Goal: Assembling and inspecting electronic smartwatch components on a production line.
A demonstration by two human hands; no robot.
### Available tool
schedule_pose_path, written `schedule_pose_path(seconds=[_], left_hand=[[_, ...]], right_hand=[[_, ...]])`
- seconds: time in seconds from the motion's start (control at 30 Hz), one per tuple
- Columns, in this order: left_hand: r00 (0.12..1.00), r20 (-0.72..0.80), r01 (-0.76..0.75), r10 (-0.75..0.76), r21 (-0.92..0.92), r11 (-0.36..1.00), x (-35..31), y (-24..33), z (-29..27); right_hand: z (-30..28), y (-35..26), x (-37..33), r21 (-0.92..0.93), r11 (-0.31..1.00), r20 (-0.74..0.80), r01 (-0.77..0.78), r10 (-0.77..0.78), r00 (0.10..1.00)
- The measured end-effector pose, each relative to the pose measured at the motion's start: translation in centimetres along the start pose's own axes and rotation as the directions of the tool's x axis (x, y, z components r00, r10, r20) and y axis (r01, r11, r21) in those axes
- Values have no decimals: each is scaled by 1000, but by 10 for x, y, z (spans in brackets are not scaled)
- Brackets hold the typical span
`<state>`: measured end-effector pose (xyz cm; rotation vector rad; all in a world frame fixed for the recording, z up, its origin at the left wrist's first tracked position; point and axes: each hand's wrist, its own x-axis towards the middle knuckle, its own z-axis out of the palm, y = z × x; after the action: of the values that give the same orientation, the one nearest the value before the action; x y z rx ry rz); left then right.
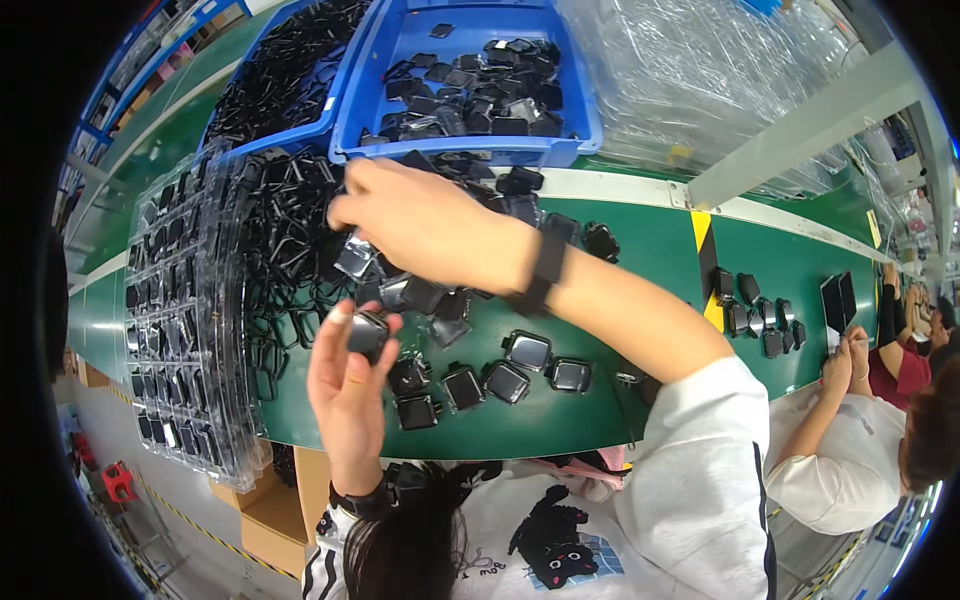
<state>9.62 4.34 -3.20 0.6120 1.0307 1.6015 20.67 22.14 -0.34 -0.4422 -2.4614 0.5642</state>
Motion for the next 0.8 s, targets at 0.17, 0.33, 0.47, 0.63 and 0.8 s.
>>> schedule_pose_path(seconds=[0.17,0.33,0.47,0.63,0.8], left_hand=[[984,-139,-105,116,85,991,1,13,-36],[982,-150,-129,114,-89,988,3,14,-40],[1000,-12,-7,4,-259,966,-2,8,-31],[990,-91,97,-106,-97,991,-12,9,-18],[998,-54,43,-42,15,999,-18,3,-19]], right_hand=[[27,7,46,-256,961,141,110,-75,987],[7,-41,11,293,941,166,-169,124,978],[2,-62,-24,325,943,88,65,-99,991],[4,-69,-58,627,738,46,-248,282,958],[18,-65,-72,849,364,202,-383,447,872]])
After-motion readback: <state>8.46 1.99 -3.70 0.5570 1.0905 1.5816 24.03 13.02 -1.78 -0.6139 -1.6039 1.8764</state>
